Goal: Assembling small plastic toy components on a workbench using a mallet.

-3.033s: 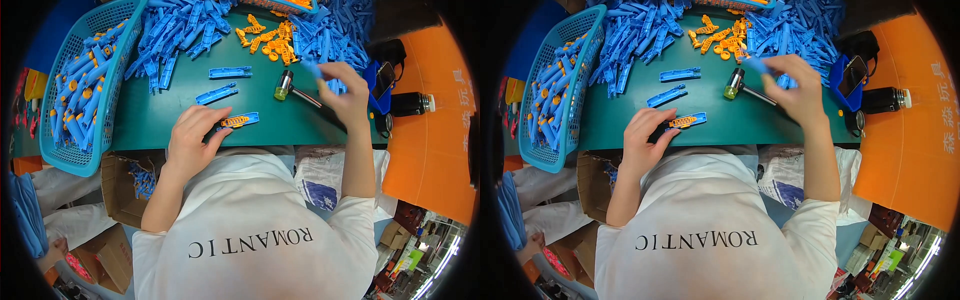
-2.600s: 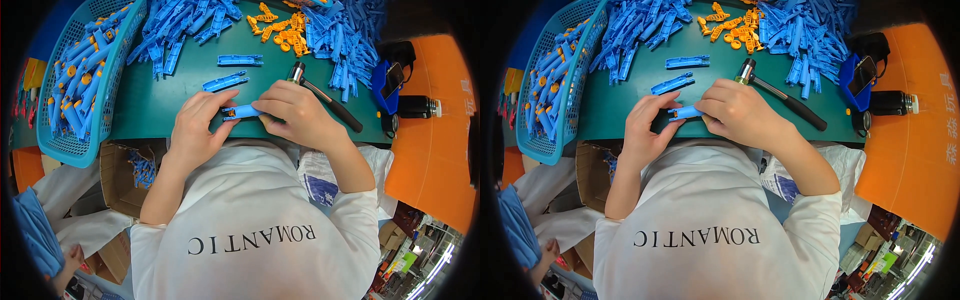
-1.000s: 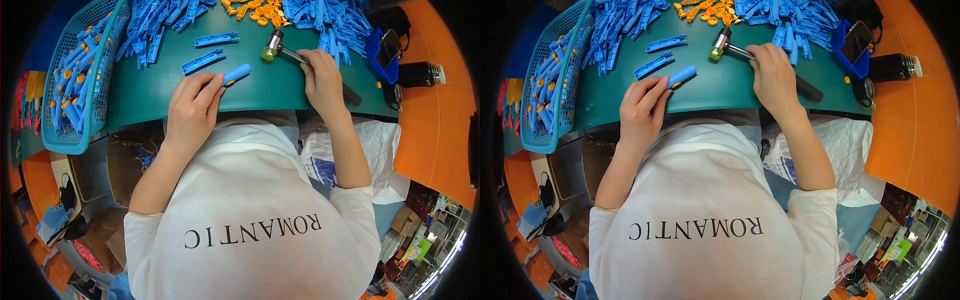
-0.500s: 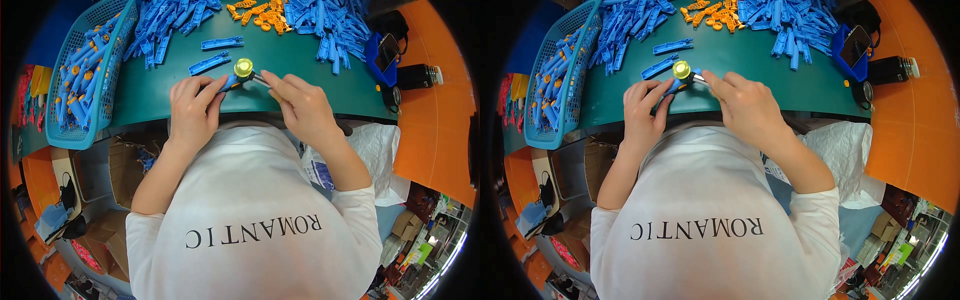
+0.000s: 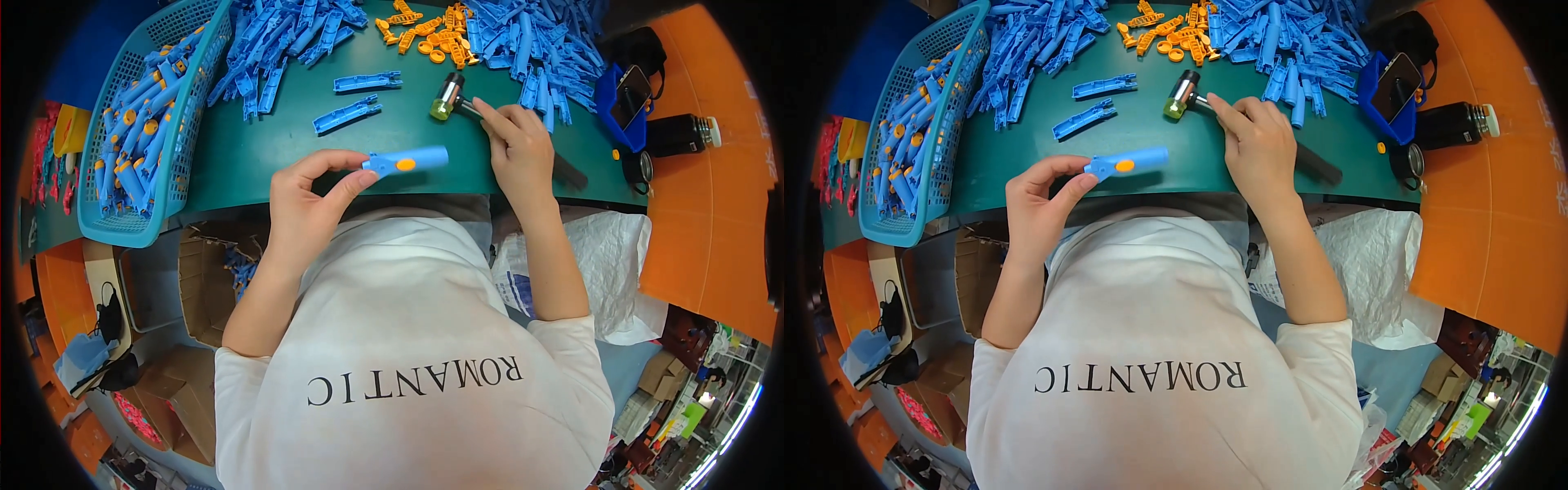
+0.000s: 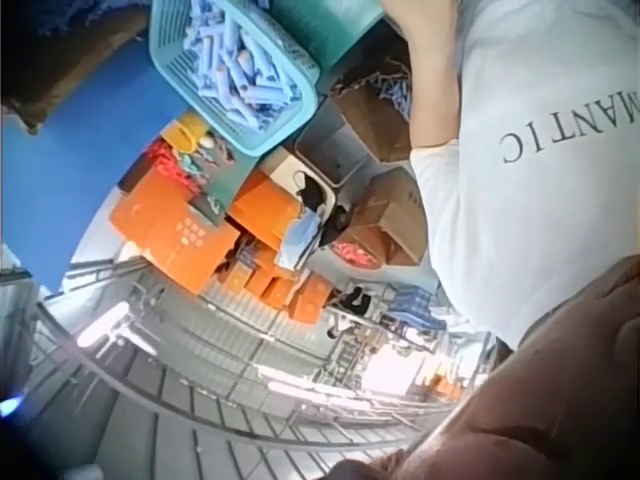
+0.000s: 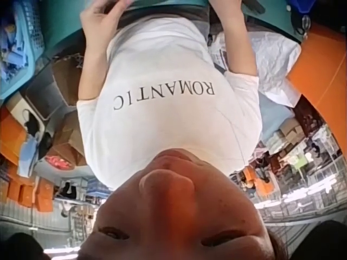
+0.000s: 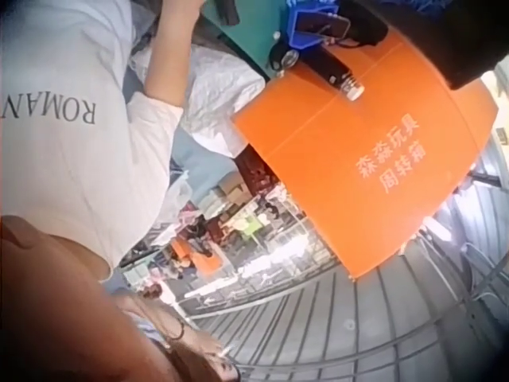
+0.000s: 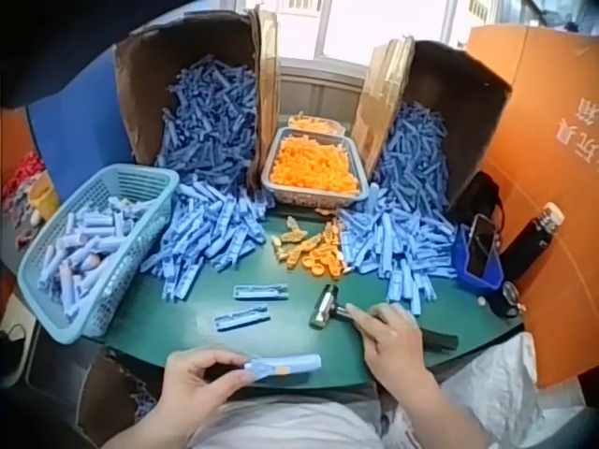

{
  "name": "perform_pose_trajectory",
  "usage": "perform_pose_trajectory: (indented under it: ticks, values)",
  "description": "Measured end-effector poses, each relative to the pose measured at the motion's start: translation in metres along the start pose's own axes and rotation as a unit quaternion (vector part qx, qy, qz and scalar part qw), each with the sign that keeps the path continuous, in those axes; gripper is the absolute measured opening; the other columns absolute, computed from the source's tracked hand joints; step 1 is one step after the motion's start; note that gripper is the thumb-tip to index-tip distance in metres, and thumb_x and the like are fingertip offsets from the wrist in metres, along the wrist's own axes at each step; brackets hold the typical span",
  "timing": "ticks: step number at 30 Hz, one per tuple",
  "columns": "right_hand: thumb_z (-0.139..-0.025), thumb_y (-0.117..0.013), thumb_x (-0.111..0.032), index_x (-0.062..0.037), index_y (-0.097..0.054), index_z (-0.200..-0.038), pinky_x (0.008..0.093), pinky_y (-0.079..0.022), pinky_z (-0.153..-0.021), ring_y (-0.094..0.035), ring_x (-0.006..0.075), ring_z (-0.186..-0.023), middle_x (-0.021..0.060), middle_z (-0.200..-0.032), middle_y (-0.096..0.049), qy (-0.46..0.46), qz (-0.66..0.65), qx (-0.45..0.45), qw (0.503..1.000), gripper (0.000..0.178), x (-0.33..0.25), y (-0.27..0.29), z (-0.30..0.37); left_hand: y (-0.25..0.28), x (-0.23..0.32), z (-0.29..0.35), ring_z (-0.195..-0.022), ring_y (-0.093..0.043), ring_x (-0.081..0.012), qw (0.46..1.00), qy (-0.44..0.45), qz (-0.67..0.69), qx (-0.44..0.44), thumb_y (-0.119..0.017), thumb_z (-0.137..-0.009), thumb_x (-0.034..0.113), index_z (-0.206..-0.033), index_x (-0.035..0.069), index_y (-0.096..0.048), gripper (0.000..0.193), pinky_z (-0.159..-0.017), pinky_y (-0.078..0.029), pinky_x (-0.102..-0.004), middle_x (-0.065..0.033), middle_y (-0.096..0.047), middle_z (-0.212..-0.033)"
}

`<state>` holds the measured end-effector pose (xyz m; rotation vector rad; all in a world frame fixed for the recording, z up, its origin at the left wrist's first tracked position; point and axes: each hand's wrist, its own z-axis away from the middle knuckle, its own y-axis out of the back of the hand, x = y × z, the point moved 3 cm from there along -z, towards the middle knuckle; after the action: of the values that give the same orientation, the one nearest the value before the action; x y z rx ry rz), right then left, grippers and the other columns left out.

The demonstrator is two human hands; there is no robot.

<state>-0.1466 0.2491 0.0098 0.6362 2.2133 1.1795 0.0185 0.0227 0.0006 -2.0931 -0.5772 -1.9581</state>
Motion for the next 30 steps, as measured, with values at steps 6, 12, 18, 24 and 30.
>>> perform_pose_trajectory:
  ticks: [6,12,18,24,30]
  values:
    - [-0.080,-0.082,-0.019,-0.0036,-0.073,-0.122,0.0388,-0.049,-0.098,-0.061,0.0348,-0.106,0.0171,-0.115,-0.069,0.116,-0.292,-0.048,0.948,0.045,-0.075,0.034,-0.008,-0.002,0.008,0.006,-0.085,-0.065,-0.0117,0.996,0.030,0.069,-0.040,-0.080,-0.089,0.009,-0.096,-0.003,-0.074,0.016,-0.079,-0.050,-0.0260,-0.0069,-0.073,-0.088]
    - [-0.069,-0.078,-0.001,0.0035,-0.072,-0.105,0.0361,-0.048,-0.054,-0.063,0.0267,-0.064,0.0125,-0.084,-0.070,0.224,-0.283,0.017,0.932,0.037,-0.098,0.017,0.003,-0.007,0.037,0.014,-0.084,-0.065,-0.0135,0.998,0.007,0.034,-0.059,-0.078,-0.090,0.009,-0.092,-0.003,-0.072,0.014,-0.080,-0.050,-0.0270,-0.0069,-0.072,-0.088]
    - [-0.070,-0.077,0.003,0.0016,-0.074,-0.111,0.0325,-0.052,-0.059,-0.069,0.0253,-0.071,0.0124,-0.085,-0.072,0.204,-0.379,-0.018,0.903,0.040,-0.090,0.023,0.000,-0.001,0.049,0.019,-0.083,-0.069,-0.0218,0.887,-0.395,-0.236,-0.021,-0.078,-0.078,0.003,-0.091,0.000,-0.074,0.014,-0.074,-0.055,-0.0359,-0.0112,-0.075,-0.103]
    - [-0.077,-0.083,-0.005,0.0041,-0.076,-0.104,0.0279,-0.051,-0.063,-0.070,0.0189,-0.074,0.0124,-0.087,-0.074,0.032,-0.515,-0.245,0.821,0.029,-0.091,0.043,0.008,-0.002,0.045,0.024,-0.090,-0.074,-0.0306,0.878,-0.452,-0.098,-0.119,-0.077,-0.073,0.000,-0.093,-0.001,-0.075,0.020,-0.079,-0.063,-0.0356,-0.0163,-0.075,-0.104]
    - [-0.077,-0.082,-0.007,0.0014,-0.077,-0.099,0.0294,-0.049,-0.056,-0.068,0.0213,-0.064,0.0112,-0.080,-0.073,0.135,-0.471,-0.157,0.857,0.024,-0.102,0.046,0.011,0.009,0.054,0.019,-0.081,-0.075,-0.0292,0.891,-0.430,-0.070,-0.124,-0.087,-0.074,0.006,-0.092,-0.002,-0.074,0.024,-0.071,-0.064,-0.0361,-0.0172,-0.075,-0.095]
